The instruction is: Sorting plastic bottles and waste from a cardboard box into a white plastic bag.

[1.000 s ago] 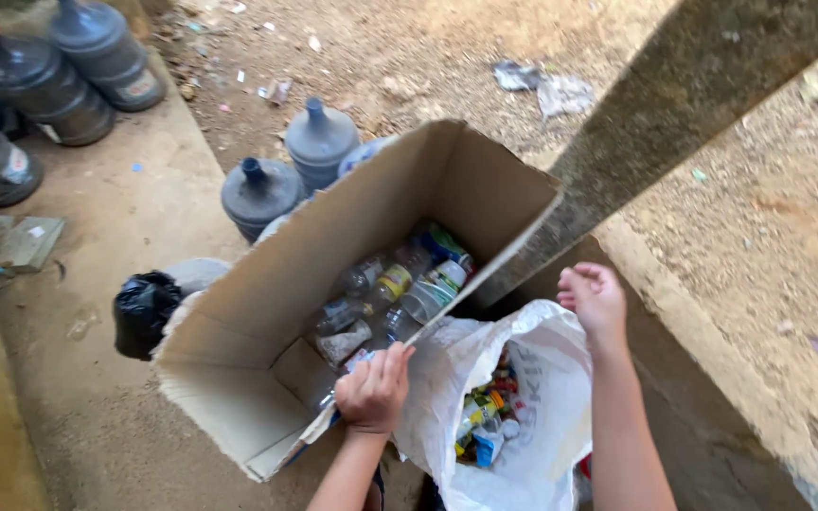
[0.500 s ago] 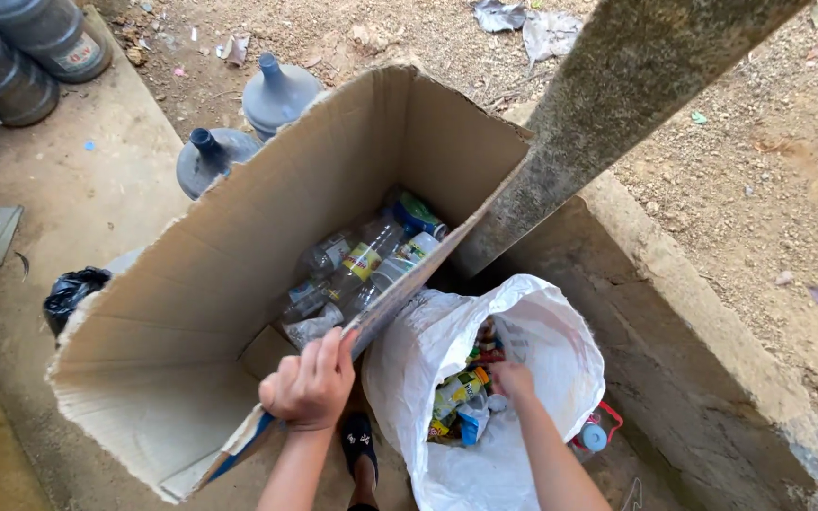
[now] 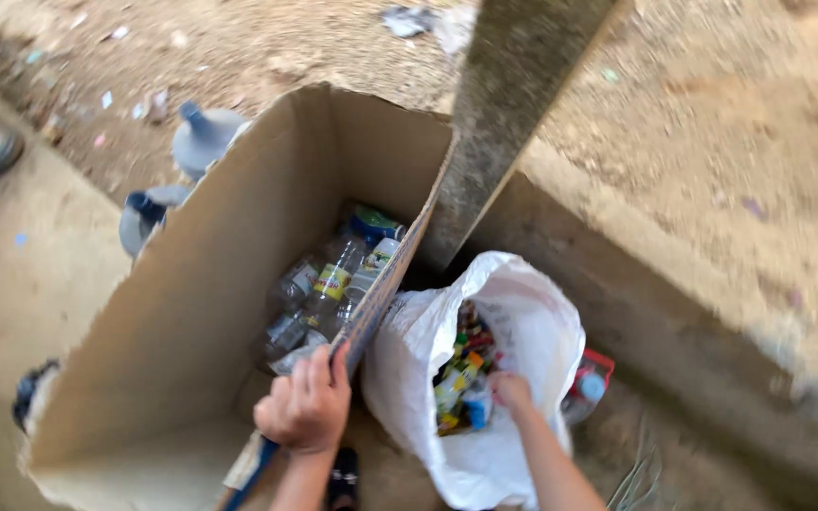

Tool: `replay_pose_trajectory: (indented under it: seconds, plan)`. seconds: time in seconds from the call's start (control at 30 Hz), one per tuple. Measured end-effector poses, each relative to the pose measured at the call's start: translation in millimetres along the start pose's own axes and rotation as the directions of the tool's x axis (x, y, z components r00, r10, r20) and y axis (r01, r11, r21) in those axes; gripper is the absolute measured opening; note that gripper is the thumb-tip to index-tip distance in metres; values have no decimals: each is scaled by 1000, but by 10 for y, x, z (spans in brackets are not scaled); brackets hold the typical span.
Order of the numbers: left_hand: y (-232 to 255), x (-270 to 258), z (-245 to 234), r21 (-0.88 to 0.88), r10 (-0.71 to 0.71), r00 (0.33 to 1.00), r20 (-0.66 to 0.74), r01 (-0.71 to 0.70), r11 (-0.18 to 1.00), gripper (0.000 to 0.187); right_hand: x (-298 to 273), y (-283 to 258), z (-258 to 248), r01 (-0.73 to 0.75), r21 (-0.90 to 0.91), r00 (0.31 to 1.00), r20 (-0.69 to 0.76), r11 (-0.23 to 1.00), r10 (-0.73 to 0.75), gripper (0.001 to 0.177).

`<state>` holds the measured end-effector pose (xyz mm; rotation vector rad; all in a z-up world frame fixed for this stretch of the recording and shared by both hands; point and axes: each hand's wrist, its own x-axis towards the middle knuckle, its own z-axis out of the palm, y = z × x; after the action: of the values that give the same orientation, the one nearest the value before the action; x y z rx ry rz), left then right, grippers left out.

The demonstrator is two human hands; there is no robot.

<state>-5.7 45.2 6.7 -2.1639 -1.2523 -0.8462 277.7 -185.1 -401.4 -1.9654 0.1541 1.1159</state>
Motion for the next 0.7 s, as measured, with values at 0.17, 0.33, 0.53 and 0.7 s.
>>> replay_pose_trajectory:
  seconds: [0.17,0.33,0.53,0.7]
  plan:
    - [-86,69,-95,-88,89,996,-15,-90,992,22,-23,401,10,-28,143,990,-131,989,47,14]
    - [-210,101,-87,-185,149,989,-5,-148,972,18,-591,330,-59,-27,316,972,-211,948,98,8]
    - [-442,-158,-67,-278,220,975,-41,-223,935,13,-633,291,-190,-8,350,962,-253,937,102,11]
    - [-412,-145,-164,-246,178,982,64,-157,956,15,-333,327,-96,-22,206,964,-255,978,75,12]
